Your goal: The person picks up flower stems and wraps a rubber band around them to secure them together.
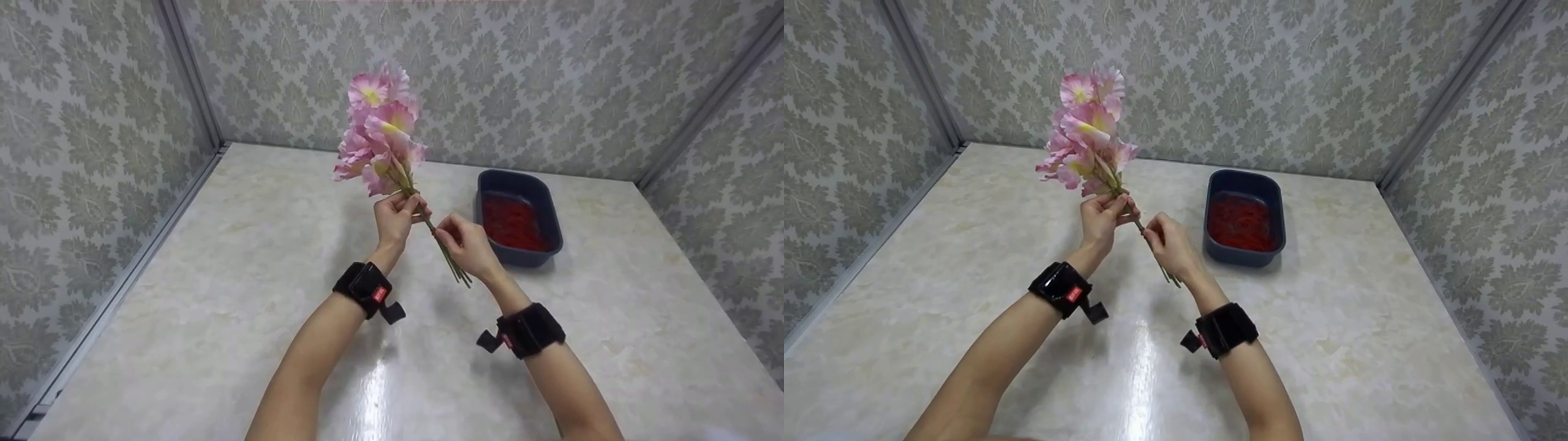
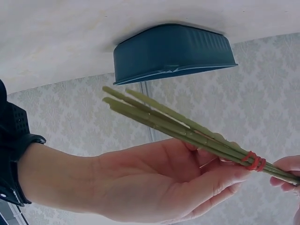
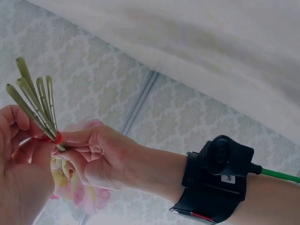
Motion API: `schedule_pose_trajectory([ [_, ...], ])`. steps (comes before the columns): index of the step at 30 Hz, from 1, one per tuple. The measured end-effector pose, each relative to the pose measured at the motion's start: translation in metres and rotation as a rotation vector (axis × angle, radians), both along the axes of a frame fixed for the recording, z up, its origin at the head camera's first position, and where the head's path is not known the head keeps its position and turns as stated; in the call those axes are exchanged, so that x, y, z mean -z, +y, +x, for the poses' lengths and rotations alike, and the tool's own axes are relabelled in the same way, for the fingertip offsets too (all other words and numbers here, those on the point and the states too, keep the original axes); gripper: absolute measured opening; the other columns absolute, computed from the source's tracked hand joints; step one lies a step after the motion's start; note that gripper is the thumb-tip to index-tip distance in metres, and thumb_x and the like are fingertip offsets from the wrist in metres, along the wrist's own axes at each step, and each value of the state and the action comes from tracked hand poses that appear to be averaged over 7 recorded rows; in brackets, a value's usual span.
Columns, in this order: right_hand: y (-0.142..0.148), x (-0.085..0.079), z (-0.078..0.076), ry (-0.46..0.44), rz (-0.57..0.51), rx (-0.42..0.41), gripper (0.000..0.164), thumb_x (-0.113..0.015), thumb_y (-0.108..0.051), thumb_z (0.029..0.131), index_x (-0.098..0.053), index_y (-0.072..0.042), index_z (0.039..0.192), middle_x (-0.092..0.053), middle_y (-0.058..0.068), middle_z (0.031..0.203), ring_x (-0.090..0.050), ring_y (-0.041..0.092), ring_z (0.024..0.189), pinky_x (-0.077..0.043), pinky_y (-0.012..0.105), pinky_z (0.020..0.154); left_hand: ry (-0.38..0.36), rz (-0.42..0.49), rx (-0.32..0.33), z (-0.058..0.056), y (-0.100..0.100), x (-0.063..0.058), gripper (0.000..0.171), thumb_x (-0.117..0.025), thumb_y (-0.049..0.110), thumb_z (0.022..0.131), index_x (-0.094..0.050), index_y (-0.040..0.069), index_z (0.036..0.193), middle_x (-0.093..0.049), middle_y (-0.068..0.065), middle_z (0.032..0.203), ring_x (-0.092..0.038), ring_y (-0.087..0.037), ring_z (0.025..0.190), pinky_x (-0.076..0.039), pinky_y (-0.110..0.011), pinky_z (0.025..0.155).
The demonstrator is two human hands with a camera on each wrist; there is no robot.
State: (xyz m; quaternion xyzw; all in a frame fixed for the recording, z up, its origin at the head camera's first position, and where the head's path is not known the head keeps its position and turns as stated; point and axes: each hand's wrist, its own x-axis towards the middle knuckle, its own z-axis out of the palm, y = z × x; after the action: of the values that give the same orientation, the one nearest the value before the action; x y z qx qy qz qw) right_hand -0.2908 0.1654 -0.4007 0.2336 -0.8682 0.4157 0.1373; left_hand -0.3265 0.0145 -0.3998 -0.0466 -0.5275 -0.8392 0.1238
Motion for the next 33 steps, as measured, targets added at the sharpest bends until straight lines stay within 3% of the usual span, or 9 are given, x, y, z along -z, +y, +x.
schedule_pose_trajectory([
  [7,0.005,-0.001,-0.005,-0.007,-0.016,0.040,0.010,-0.067,-0.001,0.101,-0.067,0.008,0.105,-0.067,0.021,0.083,-0.053,0.011,0.069,-0.042,0.016,0.062,-0.039,-0.040,-0.023,-0.005,-0.004,-0.002,0.014,-0.057,-0.011,0.102,-0.066,-0.021,0.108,-0.067,0.005,0.067,-0.067,-0.003,0.059,-0.066,-0.025,0.067],
  [11,0.013,-0.003,-0.008,0.011,0.004,0.092,0.011,-0.067,-0.001,0.101,-0.068,0.009,0.105,-0.069,0.023,0.090,-0.062,0.023,0.074,-0.049,0.020,0.068,-0.072,-0.073,-0.046,-0.007,-0.005,-0.002,0.015,-0.059,-0.010,0.102,-0.068,-0.020,0.109,-0.068,0.003,0.069,-0.066,-0.003,0.059,-0.066,-0.026,0.066],
  [15,0.023,-0.005,-0.012,0.028,0.026,0.141,0.015,-0.068,-0.004,0.101,-0.068,0.010,0.107,-0.069,0.026,0.100,-0.068,0.036,0.084,-0.056,0.033,0.076,-0.111,-0.088,-0.049,-0.010,-0.005,-0.001,0.014,-0.059,-0.010,0.102,-0.068,-0.019,0.107,-0.066,0.003,0.067,-0.065,-0.003,0.057,-0.065,-0.024,0.062],
  [22,0.047,-0.009,-0.028,0.062,0.145,0.215,0.018,-0.065,0.000,0.100,-0.066,0.014,0.111,-0.066,0.033,0.104,-0.067,0.046,0.090,-0.058,0.056,0.082,-0.187,-0.150,-0.069,-0.014,-0.010,-0.004,0.016,-0.059,-0.010,0.101,-0.068,-0.020,0.109,-0.066,-0.001,0.068,-0.063,-0.004,0.055,-0.064,-0.022,0.060],
  [33,0.083,-0.036,-0.045,-0.329,0.454,0.288,0.046,-0.060,-0.017,0.107,-0.053,0.017,0.138,-0.059,0.040,0.132,-0.058,0.053,0.126,-0.048,0.062,0.110,-0.290,-0.330,-0.079,-0.026,-0.020,-0.009,0.018,-0.062,-0.008,0.100,-0.071,-0.019,0.110,-0.062,0.000,0.062,-0.059,-0.004,0.048,-0.056,-0.016,0.049],
])
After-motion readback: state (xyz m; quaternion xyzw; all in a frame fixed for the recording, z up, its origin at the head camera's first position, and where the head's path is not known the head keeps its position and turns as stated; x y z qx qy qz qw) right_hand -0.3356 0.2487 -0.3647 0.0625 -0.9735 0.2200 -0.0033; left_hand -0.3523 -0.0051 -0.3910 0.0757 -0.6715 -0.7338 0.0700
